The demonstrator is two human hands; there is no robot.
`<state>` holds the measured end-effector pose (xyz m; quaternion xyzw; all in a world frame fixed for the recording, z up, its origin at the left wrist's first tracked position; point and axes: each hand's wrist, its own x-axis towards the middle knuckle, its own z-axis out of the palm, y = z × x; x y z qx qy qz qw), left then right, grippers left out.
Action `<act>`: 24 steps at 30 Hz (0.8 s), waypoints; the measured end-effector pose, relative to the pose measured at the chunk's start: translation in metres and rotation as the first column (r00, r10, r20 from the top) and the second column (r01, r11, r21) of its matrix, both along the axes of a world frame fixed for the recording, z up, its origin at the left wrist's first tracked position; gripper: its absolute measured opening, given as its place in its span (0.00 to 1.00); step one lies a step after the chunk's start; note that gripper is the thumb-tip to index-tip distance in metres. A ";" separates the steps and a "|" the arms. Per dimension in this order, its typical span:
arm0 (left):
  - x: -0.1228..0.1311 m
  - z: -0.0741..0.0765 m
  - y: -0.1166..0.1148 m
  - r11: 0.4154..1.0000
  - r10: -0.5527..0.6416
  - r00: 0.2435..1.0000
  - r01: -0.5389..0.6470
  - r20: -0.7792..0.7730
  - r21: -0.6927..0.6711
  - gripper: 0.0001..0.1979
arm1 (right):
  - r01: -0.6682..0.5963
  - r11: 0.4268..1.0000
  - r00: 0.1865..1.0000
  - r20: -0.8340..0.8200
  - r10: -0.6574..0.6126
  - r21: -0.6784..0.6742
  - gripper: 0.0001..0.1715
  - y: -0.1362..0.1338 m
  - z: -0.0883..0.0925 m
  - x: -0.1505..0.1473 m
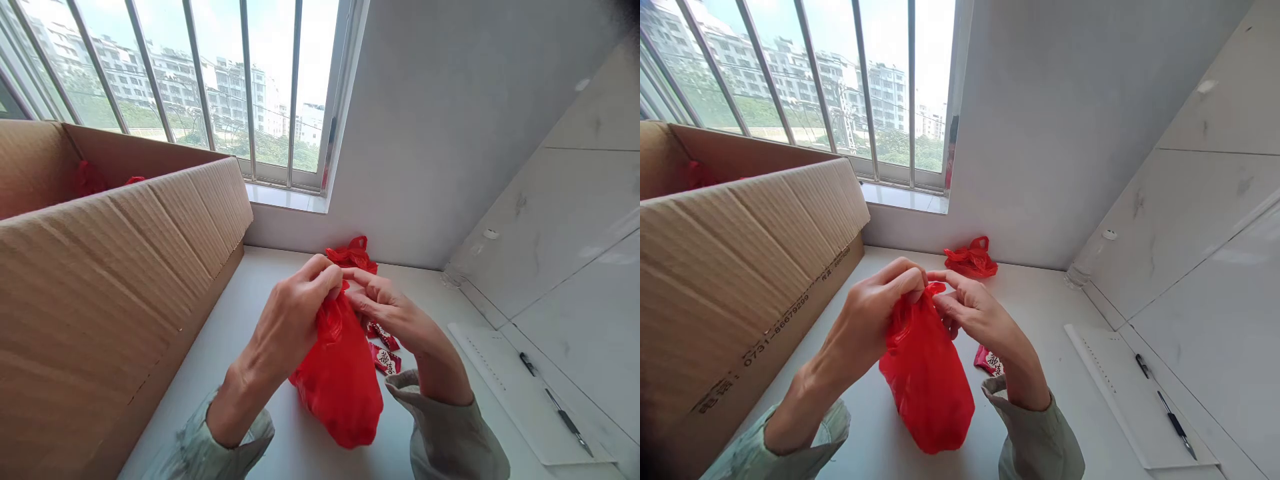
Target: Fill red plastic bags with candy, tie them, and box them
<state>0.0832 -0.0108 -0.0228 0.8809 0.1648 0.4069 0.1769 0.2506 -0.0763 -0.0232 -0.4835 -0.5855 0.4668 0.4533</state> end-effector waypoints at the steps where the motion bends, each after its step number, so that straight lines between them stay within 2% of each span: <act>1: 0.001 -0.001 0.000 1.000 0.004 1.000 -0.004 0.014 0.009 0.11 | -0.017 1.000 1.000 0.001 0.017 -0.006 0.18 0.001 0.000 -0.001; 3: 0.000 -0.002 0.002 1.000 0.010 1.000 -0.010 0.015 0.018 0.12 | 0.018 0.999 0.999 0.032 -0.019 0.027 0.12 0.002 -0.001 -0.002; 5: -0.004 -0.002 0.006 1.000 0.000 1.000 0.001 -0.026 0.023 0.13 | 0.125 0.987 0.986 0.100 -0.135 0.101 0.09 0.002 -0.001 -0.001; 7: -0.009 -0.001 0.011 0.999 -0.046 0.989 0.049 -0.138 0.015 0.15 | 0.219 0.956 0.951 0.176 -0.254 0.194 0.06 0.002 -0.001 0.001; 10: -0.015 0.001 0.018 0.993 -0.118 0.947 0.110 -0.298 -0.046 0.15 | 0.287 0.906 0.900 0.237 -0.367 0.312 0.07 0.001 -0.001 0.004; 12: -0.017 0.003 0.018 0.990 -0.127 0.942 0.100 -0.312 -0.102 0.13 | 0.309 0.887 0.883 0.242 -0.401 0.343 0.07 0.002 -0.002 0.004; 17: -0.021 0.013 0.011 0.971 -0.063 0.951 -0.011 -0.302 -0.239 0.13 | 0.318 0.903 0.901 0.203 -0.383 0.290 0.06 0.010 -0.006 0.006; 20: -0.027 0.016 0.009 0.988 -0.041 0.927 -0.019 -0.373 -0.154 0.12 | 0.335 0.911 0.905 0.188 -0.382 0.240 0.08 0.019 -0.015 0.015; 24: -0.039 0.011 0.009 0.988 0.045 0.828 -0.120 -0.558 -0.099 0.13 | 0.419 0.894 0.883 0.155 -0.442 0.160 0.10 0.033 -0.033 0.034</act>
